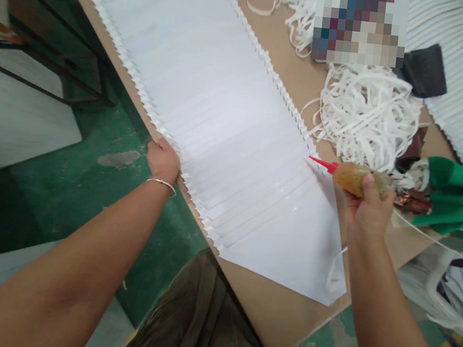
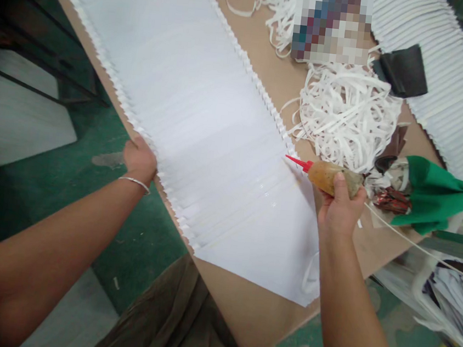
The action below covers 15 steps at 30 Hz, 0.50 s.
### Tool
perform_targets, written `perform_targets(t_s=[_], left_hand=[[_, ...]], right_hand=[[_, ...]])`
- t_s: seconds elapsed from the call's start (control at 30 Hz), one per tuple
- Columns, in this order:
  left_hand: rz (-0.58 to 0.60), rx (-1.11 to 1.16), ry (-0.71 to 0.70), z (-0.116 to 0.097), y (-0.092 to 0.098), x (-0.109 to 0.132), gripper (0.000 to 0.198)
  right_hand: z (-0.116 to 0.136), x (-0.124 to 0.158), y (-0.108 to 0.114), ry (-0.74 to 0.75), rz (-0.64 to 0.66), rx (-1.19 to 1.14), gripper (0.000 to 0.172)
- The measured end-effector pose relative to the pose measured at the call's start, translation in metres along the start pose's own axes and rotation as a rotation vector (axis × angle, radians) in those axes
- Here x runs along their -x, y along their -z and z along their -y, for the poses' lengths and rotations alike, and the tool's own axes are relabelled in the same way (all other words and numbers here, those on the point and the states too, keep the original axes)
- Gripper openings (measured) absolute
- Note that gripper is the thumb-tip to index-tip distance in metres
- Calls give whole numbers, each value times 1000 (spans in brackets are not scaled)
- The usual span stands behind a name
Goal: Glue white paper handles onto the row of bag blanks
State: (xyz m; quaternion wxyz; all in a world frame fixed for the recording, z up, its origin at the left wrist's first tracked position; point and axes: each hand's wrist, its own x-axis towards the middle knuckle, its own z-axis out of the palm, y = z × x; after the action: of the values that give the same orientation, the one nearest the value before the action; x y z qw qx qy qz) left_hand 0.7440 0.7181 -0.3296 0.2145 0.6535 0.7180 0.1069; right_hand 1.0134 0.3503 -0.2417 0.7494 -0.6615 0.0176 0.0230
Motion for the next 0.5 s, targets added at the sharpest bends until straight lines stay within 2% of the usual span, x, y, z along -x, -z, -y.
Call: perform_targets(t_s=[0.3, 0.43, 0.5], left_hand=[[-52, -38, -29, 3, -2, -2, 34], [-53, -26, -24, 3, -3, -3, 33], [-4, 9, -25, 2, -2, -2, 32]], right_hand=[[-15, -14, -6, 28, 12, 42, 44], [-16, -6, -7, 22, 31, 48, 44], [-15, 2, -7, 13, 36, 48, 45]])
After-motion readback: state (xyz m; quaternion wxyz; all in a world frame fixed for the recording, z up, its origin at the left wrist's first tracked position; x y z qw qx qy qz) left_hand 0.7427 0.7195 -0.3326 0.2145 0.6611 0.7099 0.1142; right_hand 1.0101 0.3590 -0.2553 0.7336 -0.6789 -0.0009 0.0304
